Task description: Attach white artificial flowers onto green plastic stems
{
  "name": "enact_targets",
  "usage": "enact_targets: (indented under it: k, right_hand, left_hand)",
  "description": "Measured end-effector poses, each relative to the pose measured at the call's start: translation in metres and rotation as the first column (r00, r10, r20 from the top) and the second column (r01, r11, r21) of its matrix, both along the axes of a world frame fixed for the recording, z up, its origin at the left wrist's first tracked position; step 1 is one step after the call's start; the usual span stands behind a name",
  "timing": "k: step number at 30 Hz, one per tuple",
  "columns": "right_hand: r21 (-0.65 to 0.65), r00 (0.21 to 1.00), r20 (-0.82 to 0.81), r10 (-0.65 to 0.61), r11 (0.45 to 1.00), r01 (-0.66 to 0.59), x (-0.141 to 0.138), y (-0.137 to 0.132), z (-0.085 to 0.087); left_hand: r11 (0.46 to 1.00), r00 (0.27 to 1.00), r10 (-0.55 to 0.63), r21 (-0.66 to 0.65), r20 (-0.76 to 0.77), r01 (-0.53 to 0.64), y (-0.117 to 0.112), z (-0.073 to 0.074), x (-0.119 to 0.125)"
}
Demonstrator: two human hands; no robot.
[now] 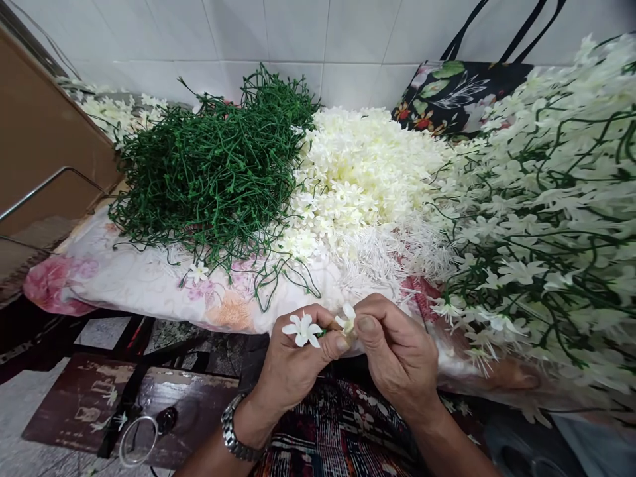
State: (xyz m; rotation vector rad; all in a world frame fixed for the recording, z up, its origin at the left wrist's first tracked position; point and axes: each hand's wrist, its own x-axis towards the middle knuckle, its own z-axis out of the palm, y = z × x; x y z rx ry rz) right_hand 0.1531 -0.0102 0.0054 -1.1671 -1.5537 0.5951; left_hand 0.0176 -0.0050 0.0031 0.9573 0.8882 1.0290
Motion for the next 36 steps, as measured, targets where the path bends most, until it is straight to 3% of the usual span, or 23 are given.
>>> enact_targets:
  k: [5, 9, 11, 14, 16, 19, 24, 28, 36]
  right_hand:
    - [-0.044, 0.995, -0.07, -0.065, 0.997, 0.062, 0.008, 0.001, -0.003]
    - [-0.024, 0.997, -0.077, 0.024, 0.999, -0.026, 0.011, 0.003, -0.002]
    - [0.007, 0.994, -0.087, 0.061, 0.998, -0.06, 0.01, 0.003, -0.002]
    - [0.084, 0.994, -0.067, 0.091, 0.993, -0.086, 0.009, 0.003, -0.002]
    - [0.136, 0.994, -0.041, 0.102, 0.986, -0.096, 0.008, 0.004, -0.002]
    - [0.199, 0.994, 0.007, 0.109, 0.974, -0.108, 0.008, 0.004, -0.003]
    - [0.289, 0.992, 0.072, 0.1, 0.95, -0.116, 0.008, 0.004, -0.002]
    - [0.278, 0.992, 0.078, 0.103, 0.953, -0.121, 0.008, 0.004, -0.002]
    - [0.165, 0.984, -0.124, 0.13, 0.98, -0.109, 0.002, -0.002, -0.013]
  left_hand:
    - [0.999, 1.0, 0.024, 0.046, 0.008, -0.025, 0.002, 0.001, -0.007]
    - [0.975, 0.987, 0.102, 0.21, -0.128, -0.073, 0.003, -0.001, -0.014]
    - [0.927, 0.964, 0.168, 0.365, -0.205, -0.084, 0.004, 0.002, -0.016]
    - [0.803, 0.922, 0.283, 0.59, -0.264, -0.078, 0.005, 0.009, -0.016]
    - [0.734, 0.898, 0.339, 0.676, -0.281, -0.065, 0.006, 0.011, -0.015]
    - [0.69, 0.877, 0.378, 0.722, -0.297, -0.052, 0.007, 0.011, -0.015]
    - [0.692, 0.859, 0.4, 0.72, -0.318, -0.056, 0.008, 0.008, -0.016]
    - [0.736, 0.836, 0.408, 0.674, -0.367, -0.064, 0.007, 0.007, -0.017]
    - [0.769, 0.8, 0.425, 0.636, -0.423, -0.072, 0.008, 0.01, -0.018]
